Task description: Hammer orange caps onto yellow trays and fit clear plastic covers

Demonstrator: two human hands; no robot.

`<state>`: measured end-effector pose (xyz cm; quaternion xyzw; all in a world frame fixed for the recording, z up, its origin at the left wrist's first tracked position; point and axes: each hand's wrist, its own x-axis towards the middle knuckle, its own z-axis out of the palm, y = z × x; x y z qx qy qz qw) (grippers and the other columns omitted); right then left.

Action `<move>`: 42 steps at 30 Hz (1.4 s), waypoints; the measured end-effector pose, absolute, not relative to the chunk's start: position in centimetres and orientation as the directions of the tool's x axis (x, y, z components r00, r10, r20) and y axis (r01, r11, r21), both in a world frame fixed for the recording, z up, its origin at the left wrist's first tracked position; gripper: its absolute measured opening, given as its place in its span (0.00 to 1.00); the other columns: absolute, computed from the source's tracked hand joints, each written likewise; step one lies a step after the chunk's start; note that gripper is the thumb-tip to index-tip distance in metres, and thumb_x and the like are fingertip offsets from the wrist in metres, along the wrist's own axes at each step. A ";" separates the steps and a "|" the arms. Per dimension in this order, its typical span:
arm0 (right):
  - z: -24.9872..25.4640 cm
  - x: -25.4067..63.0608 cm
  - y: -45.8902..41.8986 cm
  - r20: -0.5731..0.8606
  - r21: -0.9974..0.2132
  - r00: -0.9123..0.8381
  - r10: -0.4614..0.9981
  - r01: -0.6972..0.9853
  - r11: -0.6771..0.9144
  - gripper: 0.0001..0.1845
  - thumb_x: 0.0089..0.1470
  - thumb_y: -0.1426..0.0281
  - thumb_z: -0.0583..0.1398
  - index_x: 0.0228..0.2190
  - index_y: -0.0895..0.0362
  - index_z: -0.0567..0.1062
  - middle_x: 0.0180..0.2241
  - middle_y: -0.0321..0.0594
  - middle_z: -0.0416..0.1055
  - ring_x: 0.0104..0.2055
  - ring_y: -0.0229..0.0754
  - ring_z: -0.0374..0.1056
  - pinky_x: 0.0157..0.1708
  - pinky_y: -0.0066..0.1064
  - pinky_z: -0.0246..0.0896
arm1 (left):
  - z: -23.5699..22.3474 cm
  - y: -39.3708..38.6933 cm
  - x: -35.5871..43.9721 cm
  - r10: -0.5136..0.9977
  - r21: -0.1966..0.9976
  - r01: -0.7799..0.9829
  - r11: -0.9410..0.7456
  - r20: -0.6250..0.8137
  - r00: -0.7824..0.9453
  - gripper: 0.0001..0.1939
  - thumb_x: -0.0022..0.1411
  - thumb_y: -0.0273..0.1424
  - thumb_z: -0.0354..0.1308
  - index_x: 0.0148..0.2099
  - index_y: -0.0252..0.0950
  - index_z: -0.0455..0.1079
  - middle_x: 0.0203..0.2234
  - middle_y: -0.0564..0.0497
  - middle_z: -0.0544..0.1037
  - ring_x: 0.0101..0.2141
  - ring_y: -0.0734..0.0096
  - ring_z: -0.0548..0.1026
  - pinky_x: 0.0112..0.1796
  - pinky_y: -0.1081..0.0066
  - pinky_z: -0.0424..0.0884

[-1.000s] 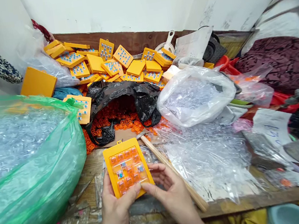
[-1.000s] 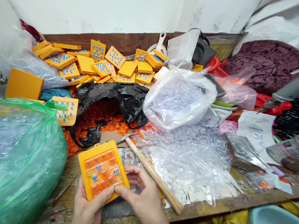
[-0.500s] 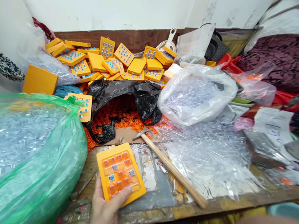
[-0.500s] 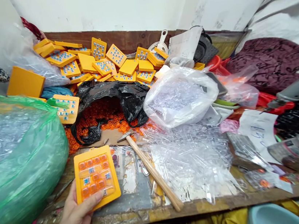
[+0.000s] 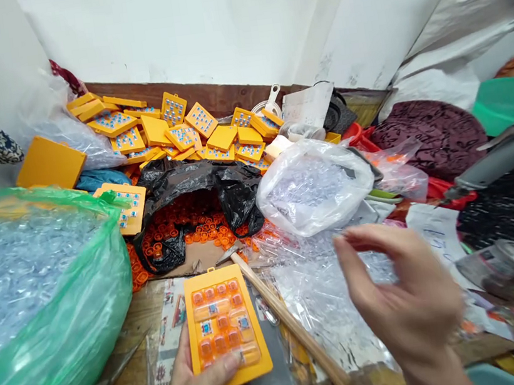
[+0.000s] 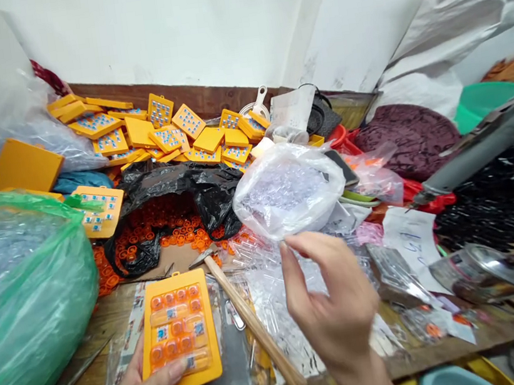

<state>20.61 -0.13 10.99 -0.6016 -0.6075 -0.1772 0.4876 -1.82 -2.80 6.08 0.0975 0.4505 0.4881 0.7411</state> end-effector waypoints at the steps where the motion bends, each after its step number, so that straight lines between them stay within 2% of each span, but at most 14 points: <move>1: 10.9 21.1 1.5 0.815 -0.317 0.169 0.554 0.931 0.182 0.07 0.58 0.67 0.58 0.38 0.54 0.73 0.35 0.44 0.73 0.36 0.45 0.71 0.38 0.39 0.67 | 6.1 -2.5 -1.7 0.805 0.565 -0.648 0.511 -0.579 0.130 0.57 0.37 0.23 0.74 0.67 0.38 0.51 0.40 0.40 0.82 0.43 0.43 0.79 0.46 0.53 0.75; 4: 10.3 23.0 6.5 0.757 -0.222 0.113 0.643 0.971 0.090 0.08 0.60 0.70 0.54 0.37 0.56 0.74 0.34 0.43 0.75 0.34 0.42 0.71 0.37 0.35 0.67 | 6.3 -1.4 -1.1 0.775 0.510 -0.686 0.519 -0.619 0.127 0.48 0.46 0.25 0.71 0.66 0.42 0.54 0.41 0.44 0.82 0.44 0.49 0.78 0.47 0.56 0.75; 9: 8.8 24.7 12.3 0.510 -0.062 0.082 0.856 0.996 -0.059 0.09 0.55 0.66 0.63 0.36 0.58 0.76 0.35 0.41 0.75 0.37 0.45 0.71 0.37 0.39 0.67 | 6.9 -0.3 -0.4 0.714 0.423 -0.718 0.553 -0.685 0.146 0.29 0.62 0.30 0.59 0.64 0.35 0.59 0.44 0.41 0.81 0.47 0.53 0.77 0.48 0.57 0.75; 12: 8.3 24.0 14.0 0.414 0.032 0.056 0.908 0.997 -0.077 0.13 0.58 0.63 0.60 0.41 0.59 0.74 0.42 0.42 0.72 0.43 0.43 0.70 0.43 0.42 0.66 | 6.9 -0.1 -0.4 0.687 0.421 -0.706 0.569 -0.715 0.128 0.27 0.63 0.28 0.56 0.64 0.33 0.59 0.43 0.41 0.81 0.47 0.53 0.77 0.48 0.57 0.75; 17: 8.2 22.9 15.6 0.318 0.103 -0.023 0.948 0.995 -0.011 0.12 0.61 0.64 0.58 0.44 0.56 0.73 0.47 0.43 0.70 0.46 0.43 0.69 0.45 0.42 0.66 | 6.3 -0.3 -0.8 0.682 0.456 -0.688 0.565 -0.728 0.078 0.29 0.63 0.28 0.57 0.65 0.34 0.58 0.42 0.42 0.82 0.43 0.53 0.79 0.46 0.56 0.76; 21: 8.1 23.4 15.6 0.325 0.075 -0.001 0.946 0.997 -0.025 0.12 0.60 0.64 0.59 0.43 0.57 0.73 0.46 0.42 0.71 0.46 0.43 0.69 0.45 0.42 0.66 | 5.8 -0.6 -1.9 0.697 0.464 -0.700 0.543 -0.714 0.067 0.29 0.62 0.27 0.58 0.64 0.35 0.59 0.41 0.43 0.82 0.44 0.53 0.79 0.48 0.57 0.75; 24: 8.8 23.1 14.3 0.394 0.001 0.013 0.919 1.000 -0.014 0.08 0.57 0.69 0.61 0.39 0.58 0.75 0.43 0.45 0.72 0.44 0.47 0.69 0.43 0.44 0.66 | 5.4 -0.7 -3.0 0.697 0.482 -0.687 0.544 -0.716 0.050 0.29 0.61 0.28 0.59 0.64 0.34 0.60 0.42 0.41 0.82 0.45 0.51 0.78 0.48 0.55 0.74; 28: 11.4 18.2 12.2 0.555 -0.130 -0.090 0.827 0.973 0.193 0.11 0.57 0.75 0.59 0.42 0.60 0.76 0.44 0.52 0.72 0.45 0.52 0.70 0.43 0.44 0.66 | 5.2 -0.6 -3.2 0.691 0.480 -0.686 0.546 -0.721 0.045 0.29 0.62 0.29 0.59 0.64 0.35 0.59 0.43 0.41 0.81 0.44 0.51 0.79 0.47 0.53 0.75; 32: 14.3 7.3 11.3 0.585 -0.121 -0.503 0.636 0.722 0.682 0.10 0.61 0.65 0.58 0.41 0.54 0.77 0.41 0.36 0.76 0.44 0.35 0.71 0.45 0.23 0.64 | 5.2 -0.7 -2.0 0.687 0.411 -0.725 0.553 -0.717 0.118 0.28 0.63 0.29 0.58 0.63 0.37 0.59 0.44 0.43 0.81 0.43 0.54 0.79 0.47 0.55 0.74; 34: 15.0 1.2 11.4 0.559 -0.079 -0.671 0.487 0.542 0.837 0.11 0.62 0.63 0.57 0.41 0.51 0.77 0.40 0.31 0.76 0.44 0.33 0.70 0.44 0.21 0.63 | 5.0 -1.2 -1.8 0.688 0.375 -0.734 0.567 -0.705 0.171 0.26 0.64 0.31 0.56 0.64 0.36 0.59 0.44 0.43 0.81 0.44 0.54 0.79 0.47 0.56 0.74; 36: 14.9 -4.2 11.7 0.509 -0.060 -0.769 0.386 0.416 0.907 0.10 0.58 0.63 0.61 0.42 0.51 0.76 0.40 0.29 0.76 0.44 0.36 0.71 0.43 0.27 0.65 | 4.9 -1.8 -2.1 0.693 0.367 -0.735 0.569 -0.695 0.189 0.26 0.65 0.33 0.55 0.64 0.36 0.59 0.44 0.42 0.81 0.44 0.53 0.79 0.47 0.57 0.74; 38: 14.0 -8.2 12.1 0.457 -0.103 -0.803 0.384 0.381 0.919 0.10 0.56 0.65 0.63 0.37 0.59 0.76 0.36 0.33 0.76 0.39 0.39 0.72 0.40 0.35 0.68 | 4.9 -2.5 -2.8 0.700 0.393 -0.732 0.556 -0.696 0.158 0.26 0.64 0.33 0.56 0.63 0.37 0.60 0.43 0.43 0.81 0.43 0.54 0.79 0.47 0.58 0.74; 40: 12.8 -10.6 12.5 0.454 -0.196 -0.783 0.425 0.377 0.905 0.10 0.58 0.66 0.61 0.32 0.62 0.75 0.30 0.34 0.74 0.33 0.37 0.73 0.34 0.34 0.70 | 5.2 -3.0 -3.5 0.703 0.419 -0.733 0.536 -0.702 0.113 0.26 0.64 0.32 0.57 0.63 0.37 0.61 0.43 0.44 0.81 0.43 0.56 0.80 0.47 0.60 0.74; 42: 11.9 -11.5 12.6 0.542 -0.331 -0.664 0.515 0.394 0.857 0.10 0.59 0.68 0.61 0.29 0.63 0.74 0.25 0.31 0.73 0.26 0.33 0.71 0.28 0.28 0.70 | 5.5 -3.3 -4.0 0.704 0.416 -0.747 0.519 -0.703 0.098 0.25 0.64 0.32 0.57 0.63 0.37 0.61 0.43 0.44 0.81 0.42 0.57 0.80 0.47 0.60 0.74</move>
